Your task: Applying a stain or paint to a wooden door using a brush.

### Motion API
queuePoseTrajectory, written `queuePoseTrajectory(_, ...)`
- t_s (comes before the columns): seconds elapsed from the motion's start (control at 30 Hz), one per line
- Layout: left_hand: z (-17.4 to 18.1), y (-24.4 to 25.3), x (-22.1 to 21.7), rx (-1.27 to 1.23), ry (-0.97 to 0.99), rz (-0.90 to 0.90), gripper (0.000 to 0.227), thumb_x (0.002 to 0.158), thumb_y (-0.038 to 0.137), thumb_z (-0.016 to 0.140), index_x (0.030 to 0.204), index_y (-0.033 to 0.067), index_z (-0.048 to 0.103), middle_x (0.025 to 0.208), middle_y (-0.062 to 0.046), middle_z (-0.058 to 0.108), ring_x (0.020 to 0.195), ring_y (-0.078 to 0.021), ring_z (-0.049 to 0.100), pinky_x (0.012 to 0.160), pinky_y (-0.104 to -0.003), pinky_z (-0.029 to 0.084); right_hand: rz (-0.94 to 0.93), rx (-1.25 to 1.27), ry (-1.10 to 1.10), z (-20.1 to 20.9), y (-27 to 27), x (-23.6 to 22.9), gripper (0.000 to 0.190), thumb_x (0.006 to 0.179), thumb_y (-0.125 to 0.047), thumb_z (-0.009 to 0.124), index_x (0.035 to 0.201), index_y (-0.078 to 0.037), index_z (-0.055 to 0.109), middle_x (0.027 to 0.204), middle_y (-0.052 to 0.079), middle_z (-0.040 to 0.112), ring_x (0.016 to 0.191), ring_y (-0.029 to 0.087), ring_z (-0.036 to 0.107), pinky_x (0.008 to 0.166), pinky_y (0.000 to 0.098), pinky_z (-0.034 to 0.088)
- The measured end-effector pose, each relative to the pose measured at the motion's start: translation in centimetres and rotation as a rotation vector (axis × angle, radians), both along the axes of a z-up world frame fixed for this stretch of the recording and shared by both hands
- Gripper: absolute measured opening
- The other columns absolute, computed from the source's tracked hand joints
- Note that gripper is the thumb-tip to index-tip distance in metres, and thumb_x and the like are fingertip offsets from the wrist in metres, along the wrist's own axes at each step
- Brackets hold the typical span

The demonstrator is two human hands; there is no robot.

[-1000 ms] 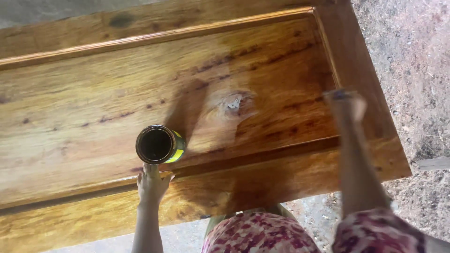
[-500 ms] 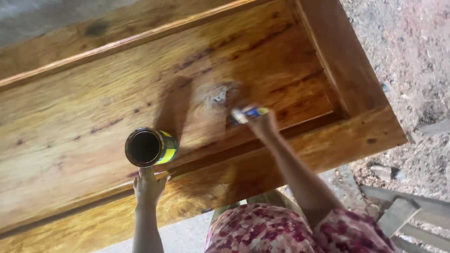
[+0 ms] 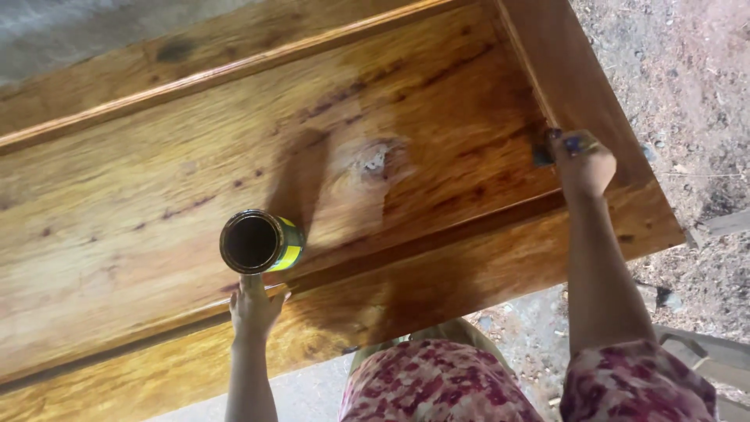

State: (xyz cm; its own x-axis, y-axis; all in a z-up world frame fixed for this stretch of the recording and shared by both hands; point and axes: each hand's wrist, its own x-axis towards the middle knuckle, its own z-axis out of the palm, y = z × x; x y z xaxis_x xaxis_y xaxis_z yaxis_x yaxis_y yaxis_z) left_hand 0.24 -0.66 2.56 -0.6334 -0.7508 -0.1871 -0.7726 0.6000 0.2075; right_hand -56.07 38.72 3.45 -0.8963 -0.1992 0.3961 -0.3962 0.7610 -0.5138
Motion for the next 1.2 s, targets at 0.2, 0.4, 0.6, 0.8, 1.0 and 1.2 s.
queuePoseTrajectory(0.2,0.5,0.5,0.1,-0.038,0.024,-0.002,0.097,0.072,0.043,0.085,0.15,0.0099,0.037,0.153,-0.021,0.043,0.132,-0.0415,0.052,0.104,-0.058,0.042,-0.021,-0.179,-0.283,-5.0,-3.6,6.2,0.023,0.11,-0.02,0.063,0.092,-0.014,0.076,0.099,0.007,0.079,0.076,0.015,0.072,0.059,0.0278,0.058)
queuePoseTrajectory(0.4,-0.1,0.3,0.4,-0.08,0.08,-0.041,0.096,0.071,0.042,0.085,0.149,0.0086,0.04,0.145,-0.023,0.052,0.124,-0.0421,0.057,0.1,-0.056,0.047,0.281,-0.141,-0.318,1.2,-3.9,11.3,0.015,0.092,-0.022,0.072,0.105,-0.017,0.076,0.102,0.006,0.077,0.081,0.011,0.073,0.065,0.0246,0.062)
queuePoseTrajectory(0.6,-0.1,0.3,0.1,-0.057,-0.006,-0.001,0.088,0.07,0.045,0.086,0.141,0.0081,0.048,0.142,-0.022,0.055,0.12,-0.0401,0.06,0.097,-0.055,0.05,0.021,-0.046,-0.228,0.5,2.7,4.6,0.017,0.105,-0.035,0.078,0.101,-0.019,0.076,0.091,0.002,0.076,0.072,0.014,0.072,0.06,0.0301,0.058)
queuePoseTrajectory(0.8,-1.3,-0.1,0.5,-0.117,0.037,-0.027,0.088,0.071,0.047,0.086,0.139,0.0054,0.049,0.133,-0.023,0.058,0.115,-0.0412,0.061,0.095,-0.054,0.05,0.167,0.354,-0.152,1.7,5.4,0.9,0.026,0.083,-0.036,0.09,0.095,-0.014,0.08,0.081,0.008,0.075,0.068,0.022,0.069,0.058,0.0384,0.054)
queuePoseTrajectory(1.0,-0.9,-0.3,-0.1,0.054,-0.102,0.106,0.08,0.072,0.05,0.085,0.132,0.0089,0.052,0.122,-0.015,0.063,0.115,-0.0349,0.065,0.098,-0.054,0.052,0.042,0.052,-0.425,0.8,5.3,-3.6,0.02,0.093,-0.03,0.079,0.106,-0.014,0.076,0.099,0.002,0.077,0.08,0.012,0.07,0.067,0.0313,0.057)
queuePoseTrajectory(1.2,-1.4,0.1,-0.1,-0.023,0.081,0.072,0.105,0.063,0.05,0.087,0.148,0.0079,0.043,0.143,-0.02,0.052,0.121,-0.0403,0.059,0.09,-0.057,0.051,0.144,0.245,-0.6,4.0,6.3,1.9,0.017,0.093,-0.033,0.077,0.107,-0.022,0.079,0.091,0.002,0.076,0.064,0.015,0.068,0.063,0.0304,0.055)
